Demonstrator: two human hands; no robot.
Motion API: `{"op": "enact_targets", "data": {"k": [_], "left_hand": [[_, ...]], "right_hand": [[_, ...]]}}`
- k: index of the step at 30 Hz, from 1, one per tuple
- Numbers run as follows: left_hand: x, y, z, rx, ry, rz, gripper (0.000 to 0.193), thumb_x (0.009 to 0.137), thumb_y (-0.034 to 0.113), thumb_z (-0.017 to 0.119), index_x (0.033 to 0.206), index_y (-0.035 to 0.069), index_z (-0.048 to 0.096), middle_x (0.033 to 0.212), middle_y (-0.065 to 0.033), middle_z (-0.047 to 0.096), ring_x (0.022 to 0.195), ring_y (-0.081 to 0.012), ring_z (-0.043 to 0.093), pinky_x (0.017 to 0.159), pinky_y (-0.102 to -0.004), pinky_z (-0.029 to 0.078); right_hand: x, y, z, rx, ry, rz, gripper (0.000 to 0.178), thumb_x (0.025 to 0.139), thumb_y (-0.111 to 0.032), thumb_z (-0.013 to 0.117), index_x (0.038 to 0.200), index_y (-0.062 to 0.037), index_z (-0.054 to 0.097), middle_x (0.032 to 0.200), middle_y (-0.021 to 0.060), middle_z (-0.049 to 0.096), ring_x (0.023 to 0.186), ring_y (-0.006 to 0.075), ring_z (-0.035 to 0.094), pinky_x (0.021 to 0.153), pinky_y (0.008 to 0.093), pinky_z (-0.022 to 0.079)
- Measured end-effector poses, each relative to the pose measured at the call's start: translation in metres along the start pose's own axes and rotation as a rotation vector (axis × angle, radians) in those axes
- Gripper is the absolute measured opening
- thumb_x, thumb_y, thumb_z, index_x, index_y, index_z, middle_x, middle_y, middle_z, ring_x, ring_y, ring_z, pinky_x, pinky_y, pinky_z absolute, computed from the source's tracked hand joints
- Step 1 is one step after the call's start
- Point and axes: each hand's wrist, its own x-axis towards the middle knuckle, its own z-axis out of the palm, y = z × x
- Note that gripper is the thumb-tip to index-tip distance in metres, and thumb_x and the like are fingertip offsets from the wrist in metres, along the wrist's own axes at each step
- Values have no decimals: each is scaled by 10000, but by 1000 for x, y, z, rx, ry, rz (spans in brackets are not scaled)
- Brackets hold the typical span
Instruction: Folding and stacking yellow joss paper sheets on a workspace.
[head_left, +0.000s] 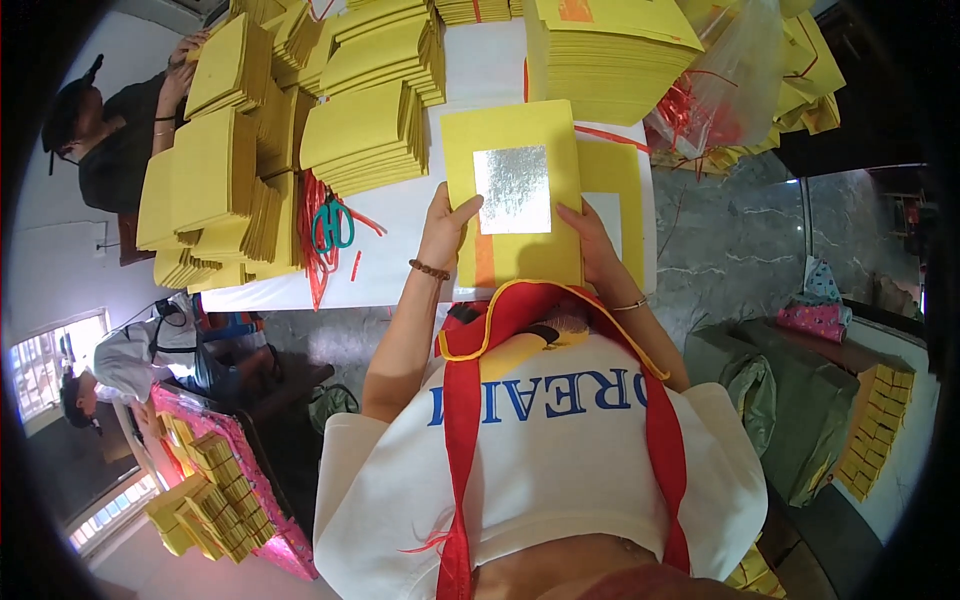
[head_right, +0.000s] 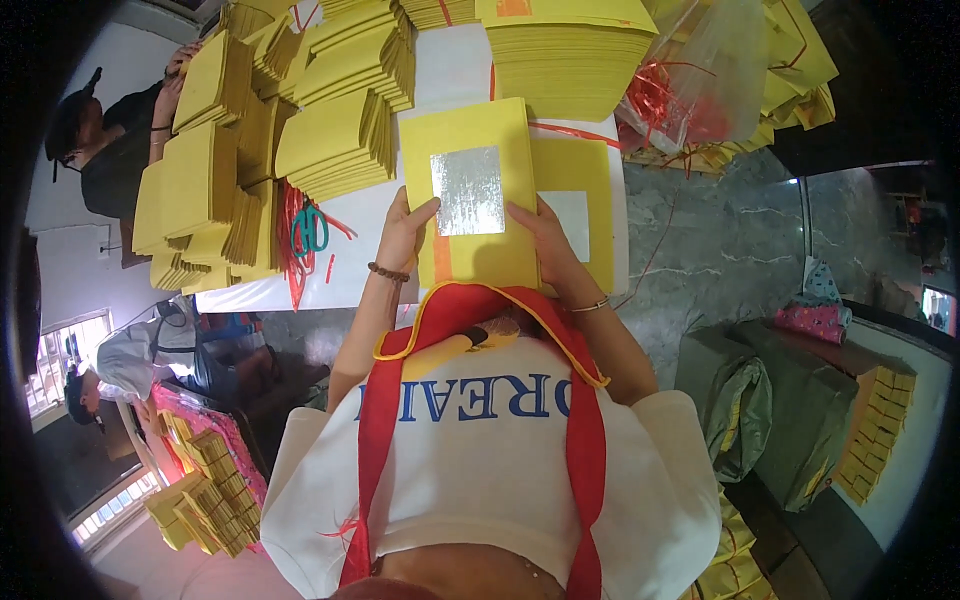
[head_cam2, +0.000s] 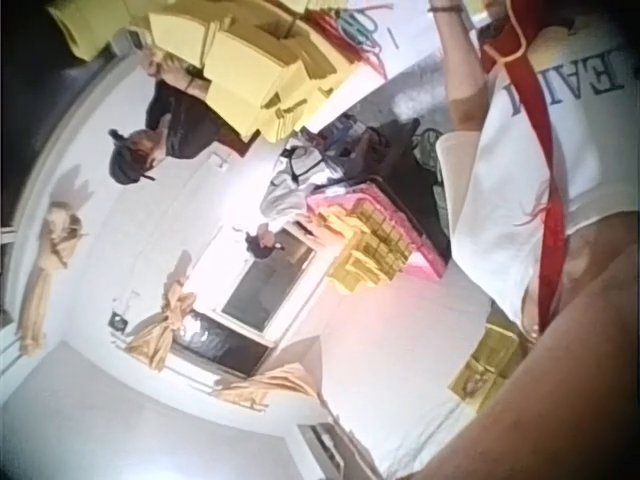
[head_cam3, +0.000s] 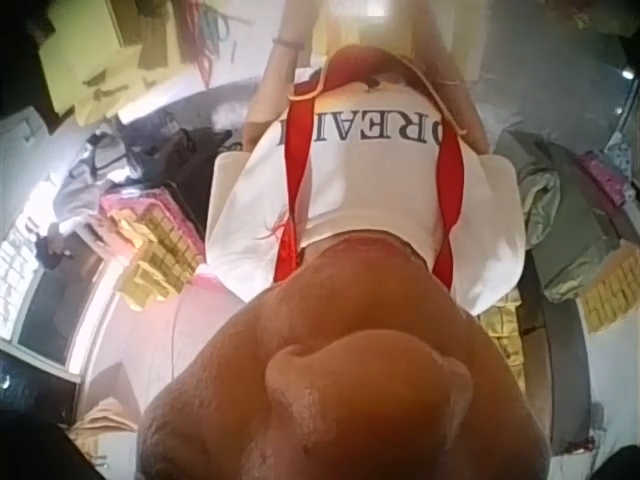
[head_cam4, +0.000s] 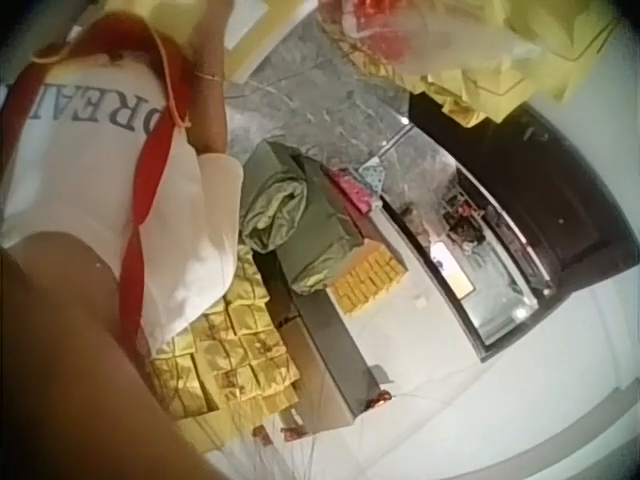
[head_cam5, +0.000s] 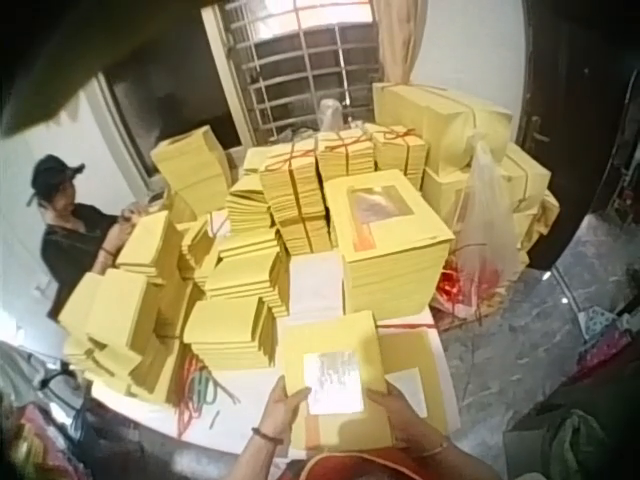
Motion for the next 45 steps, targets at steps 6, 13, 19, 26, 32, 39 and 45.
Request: {"op": "enact_targets", "data": {"k": [6,13,19,26,32,39,45], "left_hand": [[-4,15,10,-46,23,128,468,807,-15,565,1228,29,365,1090,-84,522,1019,-154,503,902,-275,382],[-9,21,6,-164,52,77,796,752,-104,553,1372,154,127,1208,-119,421,1034,-193,502,837,-299,460],[-16,33,18,-12,58,348,832,737,-137,531,1381,139,84,1186,-125,432,1022,-197,505,862,-309,440],[-24,65,15,-289,-145,97,689,805,-61,522,1368,63,145,1193,-140,495,1100,-178,470,938,-313,374],[-25,70,11,212,-257,296,442,832,-39,531,1244,7,381,1124,-51,529,1005,-120,512,868,-245,401],[-37,86,26,514,-96,241,394,849,9,526,1225,15,407,1075,-56,549,932,-116,531,804,-248,423],[-46,76,50,976,-26,527,406,825,27,505,1223,31,422,1077,-187,554,976,-288,569,790,-322,455]], "right_hand": [[-2,-4,2,-57,-20,16,375,873,-130,515,1223,-38,417,1071,54,547,936,157,562,787,296,489],[-1,-16,-2,-132,-25,30,305,878,-107,497,1177,-55,464,1016,36,566,880,129,576,729,273,502],[3,-18,13,-202,37,-84,324,855,-58,527,1174,-78,474,991,6,556,866,97,557,723,248,495],[9,-9,1,-91,-12,-150,347,851,-49,535,1187,-81,457,1021,-3,548,905,88,536,742,246,478],[14,-15,9,-137,14,-167,421,861,-77,525,1255,-99,379,1089,37,528,963,133,525,808,296,448],[18,-22,21,-334,75,-319,581,856,-158,539,1353,-92,245,1257,103,403,1140,200,407,937,345,355],[6,-2,51,-610,97,-348,584,882,-240,493,1375,-87,220,1364,95,275,1237,211,283,1009,331,255]]}}
